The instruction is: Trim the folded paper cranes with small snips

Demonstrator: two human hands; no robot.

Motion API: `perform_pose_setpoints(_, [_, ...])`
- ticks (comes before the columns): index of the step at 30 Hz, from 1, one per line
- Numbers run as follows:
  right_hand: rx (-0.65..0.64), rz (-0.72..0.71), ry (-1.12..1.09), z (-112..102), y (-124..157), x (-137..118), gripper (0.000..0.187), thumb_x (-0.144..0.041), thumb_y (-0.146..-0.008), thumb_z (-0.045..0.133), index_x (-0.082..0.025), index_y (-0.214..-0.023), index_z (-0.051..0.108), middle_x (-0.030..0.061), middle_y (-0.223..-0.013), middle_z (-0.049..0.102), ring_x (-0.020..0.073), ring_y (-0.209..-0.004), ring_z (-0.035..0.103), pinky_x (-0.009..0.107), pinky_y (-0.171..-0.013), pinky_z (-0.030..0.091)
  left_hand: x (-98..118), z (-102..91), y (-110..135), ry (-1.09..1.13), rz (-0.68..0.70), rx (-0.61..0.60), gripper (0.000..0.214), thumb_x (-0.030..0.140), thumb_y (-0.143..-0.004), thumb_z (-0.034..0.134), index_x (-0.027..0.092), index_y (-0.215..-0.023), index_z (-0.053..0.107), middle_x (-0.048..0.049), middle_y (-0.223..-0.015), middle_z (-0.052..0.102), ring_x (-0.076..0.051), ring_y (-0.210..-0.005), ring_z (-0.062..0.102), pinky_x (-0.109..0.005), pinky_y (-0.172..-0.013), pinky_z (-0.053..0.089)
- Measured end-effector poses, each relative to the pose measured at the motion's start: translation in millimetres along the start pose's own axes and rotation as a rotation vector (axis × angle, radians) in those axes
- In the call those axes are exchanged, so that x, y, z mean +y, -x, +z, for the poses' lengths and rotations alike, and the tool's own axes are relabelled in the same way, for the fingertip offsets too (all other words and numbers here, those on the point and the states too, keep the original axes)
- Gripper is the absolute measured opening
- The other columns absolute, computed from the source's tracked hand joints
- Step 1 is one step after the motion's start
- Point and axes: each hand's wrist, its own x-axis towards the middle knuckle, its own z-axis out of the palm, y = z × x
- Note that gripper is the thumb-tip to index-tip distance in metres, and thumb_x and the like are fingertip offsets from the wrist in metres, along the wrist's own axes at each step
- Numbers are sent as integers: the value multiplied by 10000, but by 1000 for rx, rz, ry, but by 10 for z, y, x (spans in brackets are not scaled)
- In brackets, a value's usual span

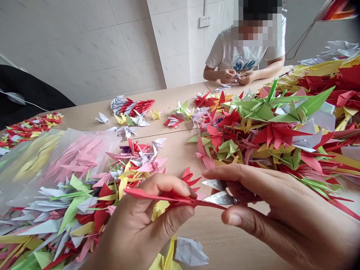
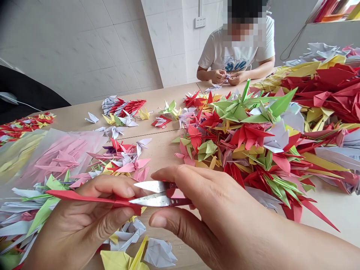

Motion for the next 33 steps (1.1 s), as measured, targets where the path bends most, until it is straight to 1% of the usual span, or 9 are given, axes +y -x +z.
perform_pose_setpoints(2, [4, -3, -9, 0, 1, -9, 262, -404, -1010, 568, -326, -1258, 535, -8, -1090, 735, 98, -779, 705, 129, -694, 559, -12, 10, 13, 21, 18, 22, 106, 255, -881, 742, 353, -922, 737, 62, -848, 731, -131, -753, 704, -174, -679, 539])
perform_pose_setpoints(5, [19, 6, -6, 6, 6, -19, 257, -370, -979, 633, -309, -1224, 584, -16, -998, 748, 106, -731, 706, 160, -662, 550, -35, -12, 26, 28, 20, -9, 167, 265, -872, 754, 407, -956, 730, 90, -876, 722, -129, -779, 684, -173, -718, 533])
perform_pose_setpoints(9, [41, -64, 23, 32, 9, 0, 126, -336, -986, 618, -224, -1016, 665, 41, -925, 771, 155, -747, 730, 203, -614, 537, -60, -66, 33, -30, 31, -100, 221, 294, -899, 725, 482, -1010, 692, 138, -936, 712, -108, -874, 666, -141, -788, 514])
perform_pose_setpoints(13, [72, -114, 24, 57, -7, 22, 119, -262, -992, 599, -199, -923, 672, 70, -923, 786, 176, -773, 749, 211, -599, 530, -78, -82, 42, -33, 55, -119, 201, 298, -923, 696, 467, -1031, 680, 132, -961, 703, -114, -889, 678, -175, -817, 518])
perform_pose_setpoints(15, [95, -129, 22, 67, -24, 18, 106, -235, -990, 595, -196, -933, 676, 70, -912, 788, 175, -760, 750, 213, -599, 529, -84, -83, 46, -43, 58, -110, 196, 289, -925, 694, 447, -1040, 681, 116, -975, 705, -129, -904, 682, -200, -824, 521])
perform_pose_setpoints(18, [92, -125, 25, 76, -45, -3, 103, -226, -988, 594, -192, -959, 687, 67, -893, 790, 177, -741, 751, 219, -596, 526, -83, -85, 47, -69, 78, -106, 202, 273, -924, 699, 435, -1044, 679, 112, -972, 701, -125, -923, 669, -188, -835, 508])
perform_pose_setpoints(22, [85, -95, 42, 79, -39, -17, 189, -228, -994, 572, -186, -840, 673, 74, -867, 790, 178, -719, 749, 221, -577, 516, -71, -80, 37, -81, 77, -123, 164, 276, -938, 685, 411, -1029, 666, 118, -954, 683, -105, -915, 648, -162, -838, 492])
perform_pose_setpoints(26, [74, -90, 40, 93, -12, 4, 139, -238, -990, 579, -198, -910, 685, 50, -859, 787, 169, -705, 742, 223, -580, 511, -60, -77, 35, -115, 91, -130, 146, 266, -942, 682, 389, -1015, 656, 121, -933, 674, -87, -888, 646, -139, -829, 489])
perform_pose_setpoints(33, [83, -92, 93, 106, -36, -19, 134, -230, -990, 573, -214, -929, 691, 43, -884, 790, 166, -746, 745, 209, -570, 504, -67, -66, 38, -147, 117, -129, 220, 246, -941, 684, 430, -1053, 637, 138, -966, 677, -83, -951, 647, -125, -892, 482])
